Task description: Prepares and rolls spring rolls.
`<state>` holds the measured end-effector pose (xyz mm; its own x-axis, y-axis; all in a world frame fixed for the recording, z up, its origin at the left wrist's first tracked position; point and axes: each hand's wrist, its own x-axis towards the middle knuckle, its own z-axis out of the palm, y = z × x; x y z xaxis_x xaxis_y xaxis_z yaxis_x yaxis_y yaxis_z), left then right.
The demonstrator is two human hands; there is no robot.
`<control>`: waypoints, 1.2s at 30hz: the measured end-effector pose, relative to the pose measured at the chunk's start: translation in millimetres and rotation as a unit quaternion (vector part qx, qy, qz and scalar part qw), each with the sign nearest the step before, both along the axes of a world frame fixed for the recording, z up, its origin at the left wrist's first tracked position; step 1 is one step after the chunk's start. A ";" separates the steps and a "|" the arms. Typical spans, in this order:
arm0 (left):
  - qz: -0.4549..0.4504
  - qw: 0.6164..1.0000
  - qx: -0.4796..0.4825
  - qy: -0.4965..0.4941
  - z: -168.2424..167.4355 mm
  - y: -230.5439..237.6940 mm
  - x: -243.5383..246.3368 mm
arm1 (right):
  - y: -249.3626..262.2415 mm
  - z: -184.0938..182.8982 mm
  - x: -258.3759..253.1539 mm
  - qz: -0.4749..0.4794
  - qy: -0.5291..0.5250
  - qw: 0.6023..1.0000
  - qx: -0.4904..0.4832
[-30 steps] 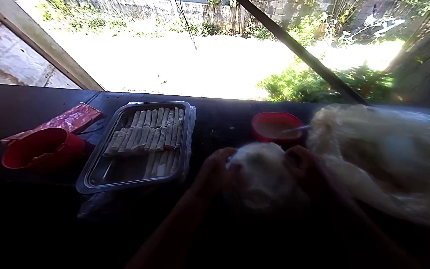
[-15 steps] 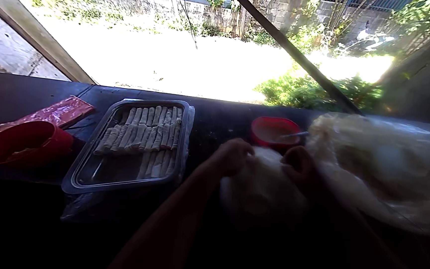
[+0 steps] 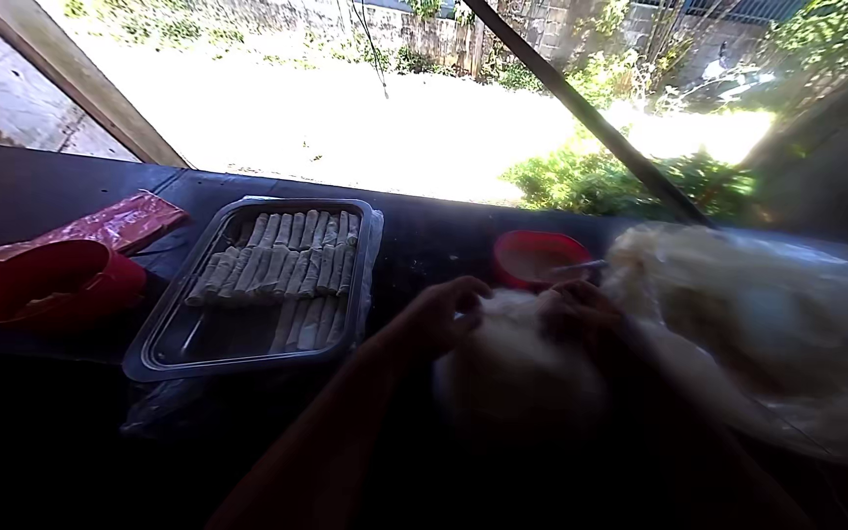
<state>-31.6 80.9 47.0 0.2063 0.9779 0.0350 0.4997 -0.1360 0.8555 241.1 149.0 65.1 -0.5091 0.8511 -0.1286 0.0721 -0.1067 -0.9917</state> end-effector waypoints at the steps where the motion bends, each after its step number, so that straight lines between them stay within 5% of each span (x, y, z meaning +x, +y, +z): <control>1: 0.001 1.000 0.001 -0.015 -0.5 -1.7 0.5 | 1.2 -1.7 0.4 0.012 -0.010 1.000 0.005; 6: -0.012 0.997 -0.033 -0.076 -1.4 -8.8 -0.9 | 1.3 -1.7 0.6 0.034 -0.095 0.984 0.144; 15: 0.021 0.999 -0.015 -0.022 26.1 -23.3 -1.8 | 3.5 21.5 8.2 0.030 -0.088 0.969 0.227; 22: 0.048 0.989 0.139 0.033 67.7 -32.4 0.5 | 8.7 66.7 18.8 0.044 -0.180 0.915 0.359; 27: 0.123 0.909 0.381 0.117 87.5 -38.7 8.2 | 1.0 83.3 19.4 -0.024 -0.153 0.862 0.483; 29: 0.108 0.887 0.426 0.141 71.7 -45.9 15.1 | -3.8 66.3 25.1 -0.028 -0.148 0.851 0.503; 36: 0.040 0.919 0.324 0.220 -45.8 -90.3 30.9 | -41.3 -58.1 58.0 0.043 -0.219 0.825 0.520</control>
<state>-0.7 -9.4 1.2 0.2680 0.7932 0.5468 0.8084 -0.4939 0.3203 299.2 107.8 7.0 -0.6720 0.5797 0.4608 0.4097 0.8094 -0.4208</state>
